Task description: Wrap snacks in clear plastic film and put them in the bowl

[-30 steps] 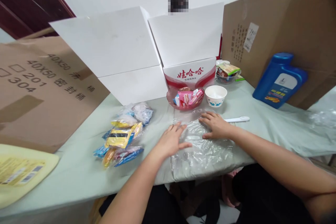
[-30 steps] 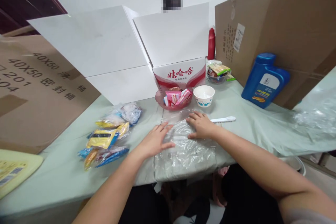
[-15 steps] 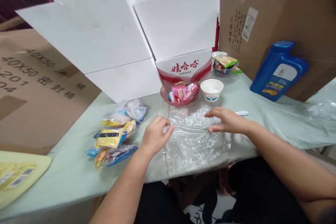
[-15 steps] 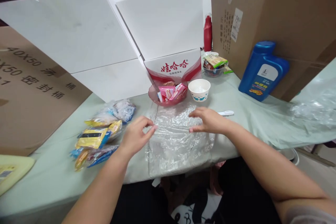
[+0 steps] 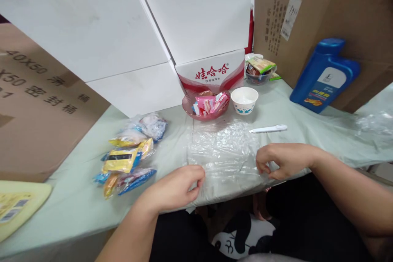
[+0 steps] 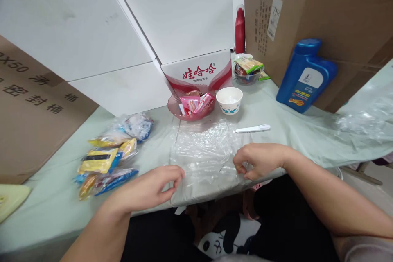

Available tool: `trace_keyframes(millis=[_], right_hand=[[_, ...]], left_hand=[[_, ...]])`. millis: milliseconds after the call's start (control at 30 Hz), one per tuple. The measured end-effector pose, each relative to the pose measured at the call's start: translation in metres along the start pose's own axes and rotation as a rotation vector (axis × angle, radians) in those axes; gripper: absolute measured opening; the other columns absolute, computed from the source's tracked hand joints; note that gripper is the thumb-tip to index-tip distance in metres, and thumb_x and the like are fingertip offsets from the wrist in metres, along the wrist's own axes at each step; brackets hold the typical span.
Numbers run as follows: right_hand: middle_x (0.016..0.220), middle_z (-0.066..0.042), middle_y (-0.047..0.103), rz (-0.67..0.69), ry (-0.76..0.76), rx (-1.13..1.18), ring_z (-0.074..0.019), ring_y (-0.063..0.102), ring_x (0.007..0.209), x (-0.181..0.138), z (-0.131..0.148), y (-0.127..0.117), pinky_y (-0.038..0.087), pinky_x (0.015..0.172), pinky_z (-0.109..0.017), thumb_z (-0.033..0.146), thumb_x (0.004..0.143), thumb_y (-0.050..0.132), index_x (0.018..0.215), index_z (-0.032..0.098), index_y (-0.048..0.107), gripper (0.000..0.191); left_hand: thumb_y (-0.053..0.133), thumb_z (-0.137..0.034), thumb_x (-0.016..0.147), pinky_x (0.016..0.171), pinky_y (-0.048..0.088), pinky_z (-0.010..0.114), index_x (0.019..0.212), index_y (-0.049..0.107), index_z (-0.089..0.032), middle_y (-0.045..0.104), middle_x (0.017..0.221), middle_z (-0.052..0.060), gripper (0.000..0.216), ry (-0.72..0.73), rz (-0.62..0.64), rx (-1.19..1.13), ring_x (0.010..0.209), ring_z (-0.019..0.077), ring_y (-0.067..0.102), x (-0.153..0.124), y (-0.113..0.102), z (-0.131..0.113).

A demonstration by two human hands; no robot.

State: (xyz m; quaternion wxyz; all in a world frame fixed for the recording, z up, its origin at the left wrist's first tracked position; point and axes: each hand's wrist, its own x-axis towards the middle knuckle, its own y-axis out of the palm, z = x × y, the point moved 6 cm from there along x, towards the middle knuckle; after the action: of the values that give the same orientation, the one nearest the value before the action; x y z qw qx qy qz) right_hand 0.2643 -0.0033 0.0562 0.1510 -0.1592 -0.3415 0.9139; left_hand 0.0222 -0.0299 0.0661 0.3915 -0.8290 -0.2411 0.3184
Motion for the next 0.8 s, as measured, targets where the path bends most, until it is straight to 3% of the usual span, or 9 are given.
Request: trace_keyframes(millis=[100, 200, 267, 367, 433, 500, 600, 700, 800], right_hand=[[0.08, -0.002, 0.068, 0.067, 0.017, 0.208, -0.0123, 0.058, 0.069, -0.004, 0.002, 0.0, 0.042, 0.063, -0.023, 0.02, 0.076, 0.064, 0.078, 0.017, 0.057, 0.007], [0.075, -0.001, 0.066, 0.001, 0.022, 0.392, -0.0128, 0.061, 0.068, 0.002, -0.003, -0.007, 0.045, 0.063, -0.024, 0.03, 0.082, 0.064, 0.079, 0.017, 0.052, 0.018], [0.075, 0.0, 0.064, -0.135, 0.056, 0.491, -0.0138, 0.064, 0.069, 0.007, -0.013, -0.017, 0.047, 0.065, -0.026, 0.036, 0.085, 0.062, 0.084, 0.018, 0.05, 0.022], [0.079, -0.002, 0.063, -0.38, 0.128, 0.545, -0.0156, 0.067, 0.072, 0.012, -0.03, -0.032, 0.049, 0.066, -0.028, 0.049, 0.089, 0.057, 0.093, 0.017, 0.051, 0.032], [0.091, -0.007, 0.066, -0.405, 0.146, 0.56, -0.018, 0.068, 0.08, 0.015, -0.033, -0.033, 0.05, 0.068, -0.03, 0.058, 0.09, 0.05, 0.103, 0.016, 0.052, 0.045], [0.106, -0.012, 0.066, -0.316, 0.125, 0.561, -0.0203, 0.067, 0.09, 0.02, -0.028, -0.028, 0.051, 0.073, -0.032, 0.063, 0.087, 0.05, 0.117, 0.015, 0.051, 0.056], [0.108, -0.011, 0.067, -0.216, 0.138, 0.469, -0.0199, 0.064, 0.092, 0.026, -0.024, -0.018, 0.049, 0.077, -0.031, 0.056, 0.08, 0.065, 0.127, 0.015, 0.048, 0.065], [0.084, -0.003, 0.066, -0.245, 0.249, 0.383, -0.0161, 0.063, 0.075, 0.03, -0.032, -0.014, 0.047, 0.066, -0.027, 0.041, 0.078, 0.068, 0.119, 0.014, 0.053, 0.051], [0.068, 0.003, 0.059, -0.207, 0.299, 0.299, -0.0124, 0.057, 0.062, 0.031, -0.038, -0.01, 0.041, 0.057, -0.023, 0.024, 0.076, 0.061, 0.099, 0.015, 0.06, 0.024]], left_hand=[[0.05, -0.014, 0.078, 0.071, 0.046, 0.026, 0.085, 0.056, -0.02, 0.066, 0.088, 0.001, 0.01, 0.001, 0.078, -0.201, 0.079, 0.0153, 0.06, -0.006, -0.006, 0.007], [0.054, -0.022, 0.082, 0.069, 0.048, 0.026, 0.083, 0.054, -0.019, 0.069, 0.085, 0.003, 0.004, 0.002, 0.069, -0.488, 0.077, 0.0154, 0.063, -0.002, -0.012, 0.02], [0.057, -0.029, 0.083, 0.067, 0.049, 0.026, 0.081, 0.052, -0.019, 0.067, 0.077, 0.002, 0.011, -0.024, -0.048, -0.632, 0.073, 0.015, 0.063, 0.005, -0.02, 0.034], [0.062, -0.034, 0.08, 0.062, 0.048, 0.026, 0.078, 0.052, -0.019, 0.06, 0.066, -0.002, 0.018, -0.081, -0.345, -0.707, 0.063, 0.013, 0.061, 0.015, -0.034, 0.06], [0.064, -0.036, 0.076, 0.058, 0.048, 0.025, 0.077, 0.053, -0.019, 0.056, 0.063, -0.004, 0.021, -0.122, -0.475, -0.72, 0.057, 0.012, 0.058, 0.022, -0.037, 0.071], [0.064, -0.037, 0.073, 0.055, 0.047, 0.026, 0.076, 0.053, -0.019, 0.055, 0.061, -0.005, 0.021, -0.161, -0.526, -0.715, 0.054, 0.0119, 0.056, 0.03, -0.035, 0.078], [0.06, -0.037, 0.073, 0.055, 0.044, 0.025, 0.076, 0.055, -0.019, 0.055, 0.058, -0.004, 0.019, -0.205, -0.618, -0.601, 0.052, 0.0121, 0.055, 0.039, -0.033, 0.083], [0.057, -0.035, 0.074, 0.056, 0.041, 0.025, 0.076, 0.056, -0.02, 0.057, 0.053, -0.005, 0.016, -0.278, -0.682, -0.478, 0.052, 0.013, 0.055, 0.044, -0.032, 0.089], [0.06, -0.032, 0.069, 0.055, 0.041, 0.025, 0.075, 0.057, -0.02, 0.06, 0.056, -0.004, 0.014, -0.321, -0.527, -0.465, 0.054, 0.0143, 0.058, 0.045, -0.022, 0.09]])
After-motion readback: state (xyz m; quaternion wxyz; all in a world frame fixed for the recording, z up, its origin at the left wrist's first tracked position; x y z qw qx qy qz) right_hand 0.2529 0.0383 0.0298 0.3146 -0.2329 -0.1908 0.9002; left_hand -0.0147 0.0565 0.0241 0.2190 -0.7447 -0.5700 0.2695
